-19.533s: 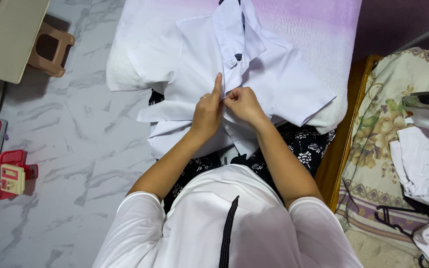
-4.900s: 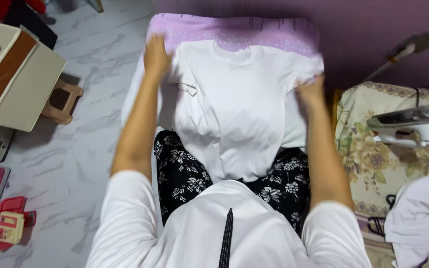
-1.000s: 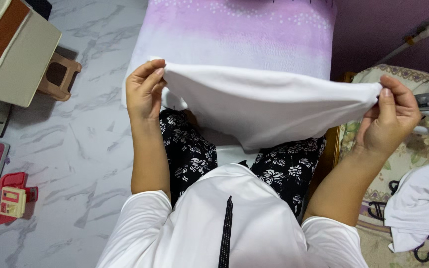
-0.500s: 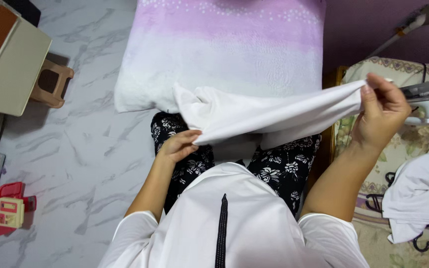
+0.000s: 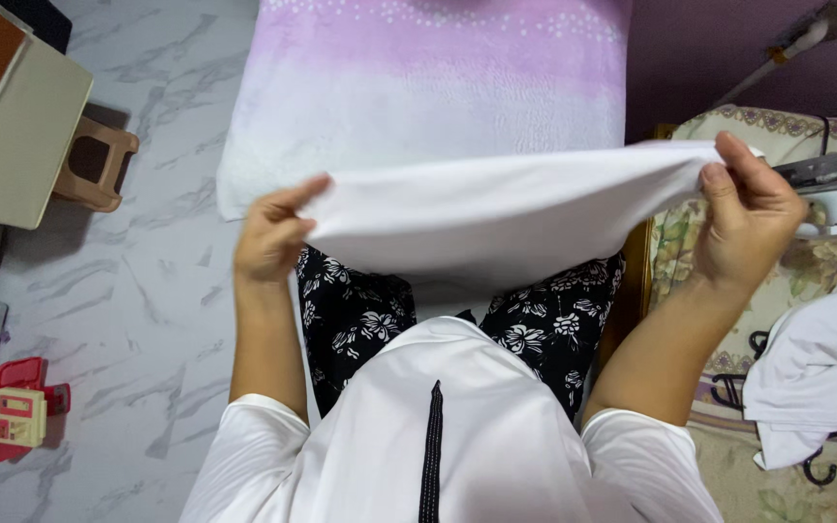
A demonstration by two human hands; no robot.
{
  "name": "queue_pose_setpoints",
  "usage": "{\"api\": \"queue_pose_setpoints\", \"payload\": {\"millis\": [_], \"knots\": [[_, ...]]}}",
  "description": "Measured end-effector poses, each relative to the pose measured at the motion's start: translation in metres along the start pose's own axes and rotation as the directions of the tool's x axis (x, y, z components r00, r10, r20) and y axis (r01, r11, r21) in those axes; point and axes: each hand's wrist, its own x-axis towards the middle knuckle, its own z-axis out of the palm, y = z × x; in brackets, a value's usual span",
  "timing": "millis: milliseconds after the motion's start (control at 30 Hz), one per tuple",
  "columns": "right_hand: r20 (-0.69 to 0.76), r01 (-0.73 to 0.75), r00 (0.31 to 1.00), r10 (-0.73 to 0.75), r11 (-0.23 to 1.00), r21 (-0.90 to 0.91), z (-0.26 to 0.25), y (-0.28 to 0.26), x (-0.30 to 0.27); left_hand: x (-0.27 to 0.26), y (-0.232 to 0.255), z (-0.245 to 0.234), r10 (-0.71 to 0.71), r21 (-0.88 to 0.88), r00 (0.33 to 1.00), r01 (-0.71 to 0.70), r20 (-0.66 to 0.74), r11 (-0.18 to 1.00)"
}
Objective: The person irons a white shirt on a bed, smoothing the fabric and using an iron to remove wrinkles. The person then places the shirt on a hanger and proceeds to iron a white t-shirt, smoothing and pressing it flat.
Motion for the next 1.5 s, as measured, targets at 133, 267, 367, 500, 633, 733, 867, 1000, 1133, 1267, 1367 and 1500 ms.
{"api": "queue_pose_setpoints", "payload": {"millis": [133, 267, 367, 500, 633, 733, 867, 1000, 1133, 1267, 1367, 1500], "knots": [[-0.015, 0.043, 0.999, -0.041, 0.994, 0.099, -0.007, -0.022, -0.005, -0.009, 0.032, 0.002, 0.33, 0.233, 0.936, -0.296, -0.121, 0.926], [0.008, 0.067, 0.998, -0.067, 0.997, 0.047, -0.003, -0.024, -0.003, -0.028, 0.064, 0.0, 0.406, 0.406, 0.914, -0.363, -0.02, 0.839], [-0.131, 0.006, 0.99, -0.049, 0.95, -0.313, -0.007, -0.013, -0.005, -0.028, 0.078, 0.009, 0.366, 0.417, 0.93, -0.348, 0.037, 0.84], [0.03, 0.214, 0.976, -0.216, 0.975, 0.066, -0.033, -0.009, -0.014, -0.021, 0.088, 0.024, 0.524, 0.244, 0.851, -0.515, 0.032, 0.822], [-0.098, 0.16, 0.979, -0.177, 0.974, -0.162, -0.045, -0.01, -0.029, -0.031, 0.095, 0.017, 0.514, 0.359, 0.854, -0.507, 0.081, 0.784], [-0.081, 0.129, 0.987, -0.138, 0.986, -0.109, -0.047, -0.028, -0.039, -0.034, 0.094, 0.003, 0.623, 0.353, 0.761, -0.641, 0.178, 0.682], [-0.054, 0.067, 0.996, -0.066, 0.998, 0.009, -0.047, -0.047, -0.043, -0.038, 0.107, -0.009, 0.603, 0.396, 0.764, -0.64, 0.23, 0.659], [-0.041, -0.002, 0.999, 0.001, 0.999, -0.043, -0.022, -0.038, -0.006, -0.021, 0.12, 0.007, 0.508, 0.487, 0.837, -0.537, 0.203, 0.689], [0.001, 0.004, 1.0, -0.004, 0.99, -0.14, 0.027, -0.024, 0.057, 0.055, 0.119, 0.023, 0.442, 0.492, 0.871, -0.488, 0.217, 0.72], [0.015, 0.195, 0.98, -0.197, 0.951, -0.242, 0.061, -0.009, 0.101, 0.132, 0.105, 0.003, 0.546, 0.438, 0.77, -0.637, 0.33, 0.635], [-0.111, 0.168, 0.976, -0.187, 0.973, -0.157, 0.06, 0.029, 0.118, 0.185, 0.085, -0.028, 0.51, 0.326, 0.828, -0.56, 0.232, 0.762], [-0.244, -0.211, 0.961, 0.132, 0.917, -0.338, 0.054, 0.135, 0.127, 0.255, 0.008, -0.062, 0.199, 0.464, 0.975, -0.131, -0.101, 0.876]]}}
